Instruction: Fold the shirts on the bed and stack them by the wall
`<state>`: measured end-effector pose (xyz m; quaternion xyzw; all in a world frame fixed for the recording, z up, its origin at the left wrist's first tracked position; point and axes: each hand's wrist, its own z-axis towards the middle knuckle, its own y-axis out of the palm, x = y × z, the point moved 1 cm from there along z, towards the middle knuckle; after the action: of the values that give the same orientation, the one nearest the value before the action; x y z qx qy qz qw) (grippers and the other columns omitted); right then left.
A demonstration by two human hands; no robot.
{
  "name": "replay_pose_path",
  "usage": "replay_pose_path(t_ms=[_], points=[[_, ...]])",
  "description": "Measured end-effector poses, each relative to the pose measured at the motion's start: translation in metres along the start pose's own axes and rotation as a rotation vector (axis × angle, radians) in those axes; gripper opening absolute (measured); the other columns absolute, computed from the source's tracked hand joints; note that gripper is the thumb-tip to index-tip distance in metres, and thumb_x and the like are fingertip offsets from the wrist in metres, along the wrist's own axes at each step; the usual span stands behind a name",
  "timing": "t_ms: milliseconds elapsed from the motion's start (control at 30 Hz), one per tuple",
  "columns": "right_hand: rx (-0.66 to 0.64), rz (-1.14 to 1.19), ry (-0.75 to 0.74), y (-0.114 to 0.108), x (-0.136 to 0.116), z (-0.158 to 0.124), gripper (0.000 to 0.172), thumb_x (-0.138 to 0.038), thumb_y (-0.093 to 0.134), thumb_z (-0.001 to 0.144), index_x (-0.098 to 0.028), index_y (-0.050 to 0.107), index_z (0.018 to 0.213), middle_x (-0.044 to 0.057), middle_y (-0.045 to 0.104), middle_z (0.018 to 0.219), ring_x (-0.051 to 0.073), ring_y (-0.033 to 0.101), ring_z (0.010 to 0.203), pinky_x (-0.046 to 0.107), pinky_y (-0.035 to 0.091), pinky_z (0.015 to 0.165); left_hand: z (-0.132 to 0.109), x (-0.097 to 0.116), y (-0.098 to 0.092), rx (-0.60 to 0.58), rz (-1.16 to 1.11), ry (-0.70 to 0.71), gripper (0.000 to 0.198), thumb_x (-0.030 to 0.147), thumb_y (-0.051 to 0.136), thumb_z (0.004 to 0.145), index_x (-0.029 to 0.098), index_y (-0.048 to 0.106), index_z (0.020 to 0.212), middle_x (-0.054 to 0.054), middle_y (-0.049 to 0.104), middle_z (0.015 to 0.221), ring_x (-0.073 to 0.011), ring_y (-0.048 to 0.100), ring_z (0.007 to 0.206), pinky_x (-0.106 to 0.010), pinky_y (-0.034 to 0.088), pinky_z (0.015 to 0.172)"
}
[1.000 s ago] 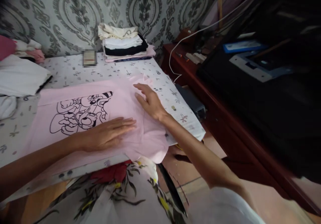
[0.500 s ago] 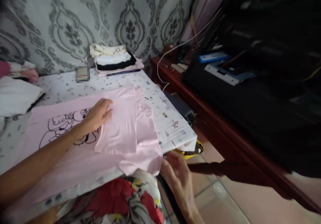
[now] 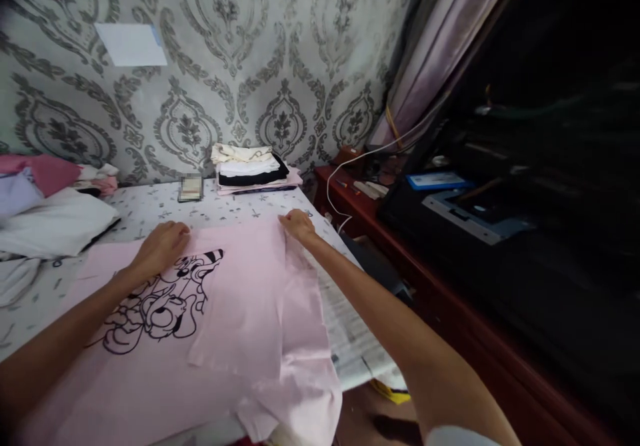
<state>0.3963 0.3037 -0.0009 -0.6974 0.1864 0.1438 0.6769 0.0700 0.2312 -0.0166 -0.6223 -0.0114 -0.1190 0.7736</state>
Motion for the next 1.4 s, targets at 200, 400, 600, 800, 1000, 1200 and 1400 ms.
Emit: replay_pose_path(t_ms=[200, 400, 600, 800, 1000, 1200, 1400], points=[[0.041, -0.134, 0.045, 0.015, -0.004, 0.025, 0.015, -0.025, 0.059, 0.087, -0.017, 0.072, 0.088, 0.011, 0.074, 0.097, 0.023, 0.066, 0.090, 0.028, 0.042, 0.067, -0.015, -0.055, 0.015, -0.092, -0.023, -0.023, 0.059, 0.047, 0.031, 0.097, 0.012, 0.046, 0.142, -0.016, 0.049, 0.152, -0.0287, 0.042, 0.142, -0.045, 0.033, 0.117], [0.112, -0.231, -0.065, 0.029, 0.012, 0.037, 0.023, -0.035, 0.051, 0.093, -0.020, 0.069, 0.090, 0.012, 0.073, 0.096, 0.026, 0.066, 0.088, 0.031, 0.037, 0.061, -0.052, -0.091, 0.008, -0.212, 0.122, -0.236, 0.073, 0.057, 0.024, 0.100, 0.010, 0.030, 0.155, -0.016, 0.024, 0.166, -0.0282, 0.017, 0.155, -0.050, 0.018, 0.123], [0.143, -0.148, -0.101, 0.029, 0.010, 0.037, 0.015, -0.031, 0.057, 0.089, -0.020, 0.065, 0.081, 0.011, 0.071, 0.087, 0.026, 0.062, 0.081, 0.032, 0.038, 0.062, -0.081, -0.138, -0.010, -0.193, 0.150, -0.386, 0.075, 0.058, 0.025, 0.098, 0.008, 0.030, 0.154, -0.020, 0.023, 0.165, -0.0313, 0.020, 0.154, -0.054, 0.024, 0.120], [0.222, 0.090, -0.195, 0.015, 0.028, -0.001, 0.015, -0.025, 0.055, 0.088, -0.020, 0.065, 0.098, 0.008, 0.069, 0.099, 0.021, 0.061, 0.087, 0.031, 0.045, 0.073, -0.098, -0.098, -0.031, -0.094, 0.148, -0.235, 0.072, 0.053, 0.030, 0.097, 0.006, 0.033, 0.151, -0.024, 0.027, 0.163, -0.0364, 0.022, 0.152, -0.059, 0.024, 0.119], [0.468, 0.464, -0.180, -0.010, 0.074, -0.167, 0.021, -0.040, 0.057, 0.091, -0.022, 0.061, 0.081, 0.000, 0.060, 0.072, 0.017, 0.056, 0.068, 0.029, 0.045, 0.064, -0.136, 0.014, -0.044, -0.175, -0.224, 0.321, 0.050, 0.051, 0.033, 0.102, 0.022, 0.050, 0.139, -0.011, 0.052, 0.147, -0.0292, 0.048, 0.136, -0.046, 0.043, 0.111], [0.573, 0.566, 0.211, 0.015, 0.092, -0.318, 0.042, -0.056, 0.053, 0.093, -0.022, 0.058, 0.068, 0.001, 0.058, 0.064, 0.018, 0.055, 0.063, 0.031, 0.046, 0.061, -0.138, 0.119, -0.026, -0.298, -0.291, 0.925, 0.037, 0.034, 0.040, 0.104, 0.020, 0.047, 0.137, -0.010, 0.058, 0.139, -0.0236, 0.050, 0.132, -0.045, 0.041, 0.113], [0.176, 0.999, 0.260, 0.079, 0.102, -0.345, 0.058, -0.060, 0.073, 0.076, -0.021, 0.062, 0.119, 0.010, 0.071, 0.113, 0.028, 0.066, 0.104, 0.039, 0.055, 0.085, -0.129, 0.154, -0.012, -0.242, -0.189, 1.013, 0.019, 0.021, 0.042, 0.102, 0.016, 0.057, 0.113, -0.009, 0.066, 0.110, -0.0225, 0.061, 0.101, -0.040, 0.051, 0.090]])
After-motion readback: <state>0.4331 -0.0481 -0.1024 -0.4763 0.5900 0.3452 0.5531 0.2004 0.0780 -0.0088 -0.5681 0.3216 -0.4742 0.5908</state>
